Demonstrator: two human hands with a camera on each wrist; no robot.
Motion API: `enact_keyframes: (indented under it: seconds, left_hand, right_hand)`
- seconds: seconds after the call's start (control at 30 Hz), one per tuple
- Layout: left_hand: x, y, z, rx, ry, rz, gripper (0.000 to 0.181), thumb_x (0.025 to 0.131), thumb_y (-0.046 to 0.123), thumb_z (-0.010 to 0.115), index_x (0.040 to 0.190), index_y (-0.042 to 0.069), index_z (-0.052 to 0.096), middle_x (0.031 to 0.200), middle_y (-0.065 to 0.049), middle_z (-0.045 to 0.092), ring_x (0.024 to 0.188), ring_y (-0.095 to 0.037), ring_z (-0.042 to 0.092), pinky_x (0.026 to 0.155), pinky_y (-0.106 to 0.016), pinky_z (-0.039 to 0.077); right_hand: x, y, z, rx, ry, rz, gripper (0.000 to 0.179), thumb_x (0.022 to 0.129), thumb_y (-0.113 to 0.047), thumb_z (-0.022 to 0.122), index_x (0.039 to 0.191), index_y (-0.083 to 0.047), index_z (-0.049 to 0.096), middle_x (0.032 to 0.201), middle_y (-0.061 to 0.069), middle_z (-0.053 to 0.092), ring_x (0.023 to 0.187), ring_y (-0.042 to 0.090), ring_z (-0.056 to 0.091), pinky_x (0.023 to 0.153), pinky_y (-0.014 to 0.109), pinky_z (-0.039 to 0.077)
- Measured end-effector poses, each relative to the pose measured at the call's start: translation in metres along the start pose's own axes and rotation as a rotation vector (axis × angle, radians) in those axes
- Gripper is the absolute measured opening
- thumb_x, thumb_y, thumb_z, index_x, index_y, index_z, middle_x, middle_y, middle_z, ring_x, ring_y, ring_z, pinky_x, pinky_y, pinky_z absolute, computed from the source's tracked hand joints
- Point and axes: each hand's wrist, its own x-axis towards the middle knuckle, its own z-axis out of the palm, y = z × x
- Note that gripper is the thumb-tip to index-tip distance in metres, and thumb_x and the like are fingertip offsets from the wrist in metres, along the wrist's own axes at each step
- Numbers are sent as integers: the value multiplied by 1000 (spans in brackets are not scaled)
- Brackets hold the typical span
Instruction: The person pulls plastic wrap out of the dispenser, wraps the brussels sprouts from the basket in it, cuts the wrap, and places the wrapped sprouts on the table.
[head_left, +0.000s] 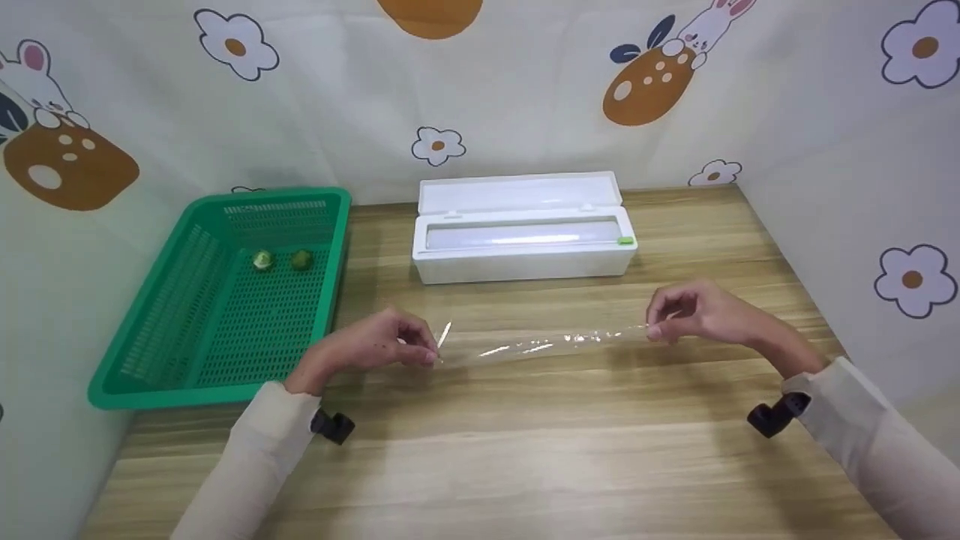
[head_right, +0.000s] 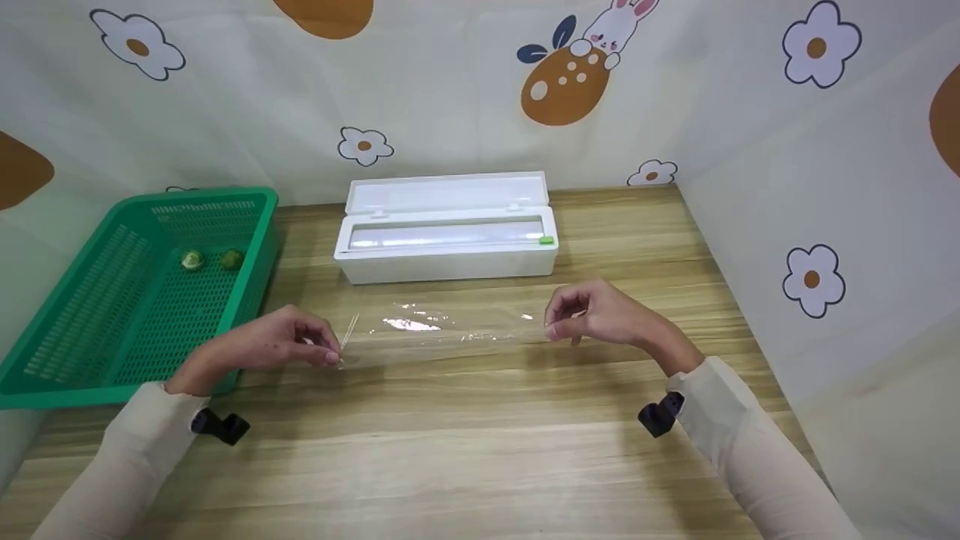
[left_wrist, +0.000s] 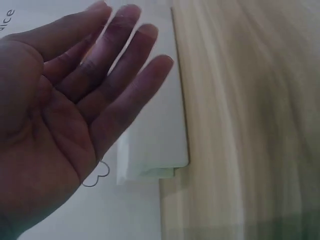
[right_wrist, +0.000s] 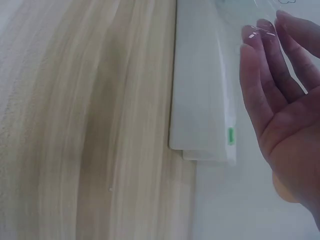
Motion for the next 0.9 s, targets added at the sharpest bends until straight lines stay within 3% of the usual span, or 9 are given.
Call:
enact_keyframes:
  seconds: [0.17, 0.43, 0.67, 0.9]
  left_hand:
    - [4, -15, 18, 19, 13, 40, 9, 92, 13, 71, 98, 7, 76, 94, -8, 76, 84, -9, 62, 76, -22, 54]
    - [6, -31, 33, -19, 73, 25, 9, 91, 14, 73, 97, 9, 76, 96, -6, 76, 86, -9, 63, 76, -19, 53]
    - [10, -35, 42, 59, 91, 19, 5, 89, 13, 75, 91, 9, 77, 89, -2, 76, 80, -7, 62, 73, -18, 52]
    - [11, -40, 48, 65, 115, -2, 10, 91, 17, 73, 92, 11, 80, 88, -1, 77, 74, -4, 58, 66, -17, 48]
  right_hand:
    - [-2, 15, 6, -37, -49, 53, 7, 87, -3, 73, 88, -10, 74, 86, 1, 73, 81, 8, 67, 74, 26, 56]
    - [-2, 41, 21, -36, -121, 12, 5, 82, -4, 78, 86, -4, 75, 98, 23, 70, 95, 11, 67, 89, 24, 56]
    - [2, 53, 35, -136, -111, 11, 5, 83, -11, 78, 87, -10, 76, 95, 9, 71, 93, 10, 65, 88, 22, 54]
    - [3, 56, 44, -271, -74, 18, 10, 92, -24, 72, 92, -17, 79, 98, -1, 75, 95, 9, 67, 91, 26, 53]
